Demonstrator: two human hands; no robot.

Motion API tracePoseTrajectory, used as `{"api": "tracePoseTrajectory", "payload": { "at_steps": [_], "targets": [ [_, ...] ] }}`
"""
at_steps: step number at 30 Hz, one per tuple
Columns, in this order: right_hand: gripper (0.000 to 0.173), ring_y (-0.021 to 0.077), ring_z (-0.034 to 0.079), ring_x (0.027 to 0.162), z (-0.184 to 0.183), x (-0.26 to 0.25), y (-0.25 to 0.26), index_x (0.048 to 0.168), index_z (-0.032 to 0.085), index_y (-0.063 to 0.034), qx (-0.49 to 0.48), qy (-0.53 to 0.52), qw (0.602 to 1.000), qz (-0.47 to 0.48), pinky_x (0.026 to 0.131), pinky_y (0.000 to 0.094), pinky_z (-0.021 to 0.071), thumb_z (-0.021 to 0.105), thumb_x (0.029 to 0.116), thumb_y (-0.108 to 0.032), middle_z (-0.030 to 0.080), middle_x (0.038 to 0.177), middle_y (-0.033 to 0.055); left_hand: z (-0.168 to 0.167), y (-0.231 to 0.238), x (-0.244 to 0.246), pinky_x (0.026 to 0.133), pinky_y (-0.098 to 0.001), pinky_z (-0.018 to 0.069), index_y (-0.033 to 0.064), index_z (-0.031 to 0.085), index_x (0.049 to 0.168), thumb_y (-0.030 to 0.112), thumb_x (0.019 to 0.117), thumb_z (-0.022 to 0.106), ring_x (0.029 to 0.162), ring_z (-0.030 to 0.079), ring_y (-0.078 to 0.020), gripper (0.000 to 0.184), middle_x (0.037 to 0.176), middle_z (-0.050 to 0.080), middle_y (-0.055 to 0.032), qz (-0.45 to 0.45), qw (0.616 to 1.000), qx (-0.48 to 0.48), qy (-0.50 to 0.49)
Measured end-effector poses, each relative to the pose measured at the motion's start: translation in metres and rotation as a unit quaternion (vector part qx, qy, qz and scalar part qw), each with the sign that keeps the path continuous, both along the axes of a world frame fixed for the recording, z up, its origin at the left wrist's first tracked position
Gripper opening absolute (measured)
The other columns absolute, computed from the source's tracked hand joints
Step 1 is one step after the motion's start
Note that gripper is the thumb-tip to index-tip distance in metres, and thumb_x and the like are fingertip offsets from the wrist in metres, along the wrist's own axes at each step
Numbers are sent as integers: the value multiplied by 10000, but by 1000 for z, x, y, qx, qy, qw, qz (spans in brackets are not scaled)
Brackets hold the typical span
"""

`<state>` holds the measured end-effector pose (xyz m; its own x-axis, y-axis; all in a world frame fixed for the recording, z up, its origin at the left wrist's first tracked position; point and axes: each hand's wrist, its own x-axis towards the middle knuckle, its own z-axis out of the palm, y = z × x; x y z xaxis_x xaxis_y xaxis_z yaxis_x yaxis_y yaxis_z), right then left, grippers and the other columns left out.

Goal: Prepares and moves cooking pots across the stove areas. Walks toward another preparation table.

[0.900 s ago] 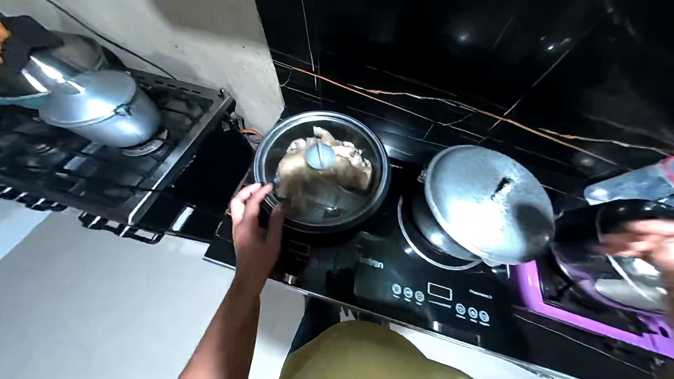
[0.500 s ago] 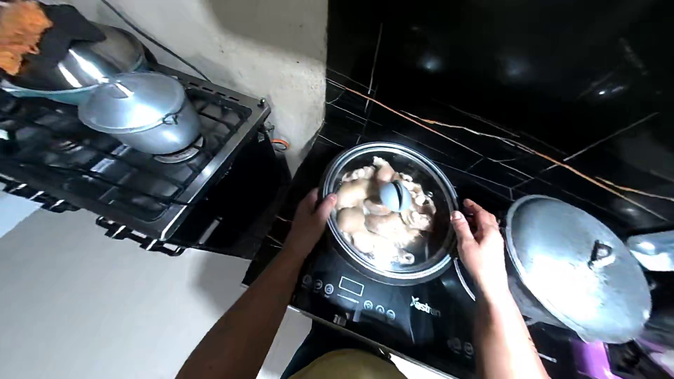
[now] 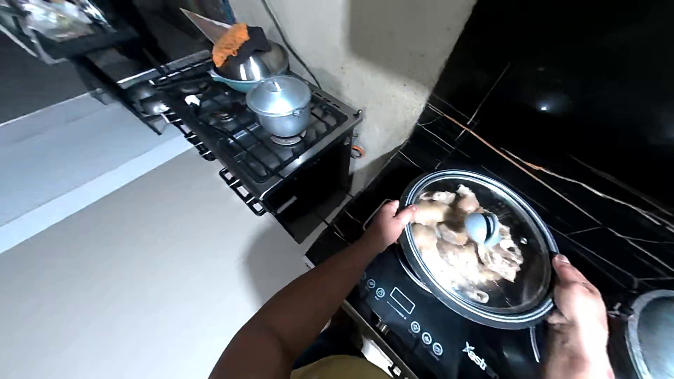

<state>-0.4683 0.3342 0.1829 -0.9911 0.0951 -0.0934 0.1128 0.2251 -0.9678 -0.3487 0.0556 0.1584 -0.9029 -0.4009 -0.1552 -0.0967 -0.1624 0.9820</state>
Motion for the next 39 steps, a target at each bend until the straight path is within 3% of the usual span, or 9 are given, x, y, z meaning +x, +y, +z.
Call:
{"api": "tracePoseTrajectory", "payload": {
  "at_steps": [4,9,13,17,19,25,28,31,39],
  "targets": [
    [294,-21,613,748,8,6,-4,1065,666,-104,33,11,999,-19,710,225,540,514,1076,-356,638,873,-75,3,-4,4,553,-291,506,19,590,1256,339,1077,523,672,603,-140,374,983,652,-123,-20,998,8,-62],
    [179,-53,599,677,57,38,-27,903,631,-124,35,81,996,28,665,170,541,555,1048,-197,612,750,-125,17,-20,44,732,-381,552,38,612,1289,343,1066,534,899,654,-198,386,1112,667,-147,26,992,61,-104],
    [234,-51,606,646,82,78,-58,822,600,-153,18,108,990,89,655,162,553,504,1009,-48,627,696,-151,29,-53,105,673,-328,556,38,594,1315,339,1042,589,825,655,-161,406,1070,671,-131,30,990,111,-84],
    [238,-51,628,673,84,132,-119,848,620,-176,-5,97,986,138,674,169,562,489,977,-24,656,714,-167,50,-117,182,884,-370,584,-5,517,1403,219,1009,645,1047,677,-183,471,1219,663,-151,50,986,154,-33],
    [243,-45,639,683,79,164,-164,854,634,-174,-23,88,984,155,677,171,566,491,974,-19,672,724,-159,62,-159,225,918,-370,582,-23,458,1446,158,999,647,1077,673,-185,518,1244,648,-161,65,982,176,-2],
    [200,-3,654,678,57,249,-342,904,671,-130,-72,17,973,218,632,199,579,496,974,-63,689,752,-90,80,-290,360,945,-336,594,-25,563,1312,55,962,643,1054,704,-168,368,1150,711,-111,160,977,121,69],
    [165,32,670,652,46,281,-439,959,695,-76,-102,-20,955,278,589,217,593,531,949,-68,706,760,-35,80,-343,422,868,-347,619,-1,616,1234,92,917,673,972,722,-169,335,1057,731,-90,259,964,45,35],
    [160,71,682,651,42,307,-525,1002,669,-51,-102,-52,921,373,599,248,607,517,1011,-103,707,773,9,69,-385,475,786,-319,633,5,630,1186,134,875,684,897,725,-140,341,996,730,-55,354,935,-25,30],
    [103,94,678,716,45,342,-734,994,646,-45,-115,-24,839,532,684,262,602,564,1018,-102,689,809,26,64,-495,536,719,-273,640,44,635,1094,105,920,613,811,728,-81,186,904,732,21,533,843,-55,35]
  ]
}}
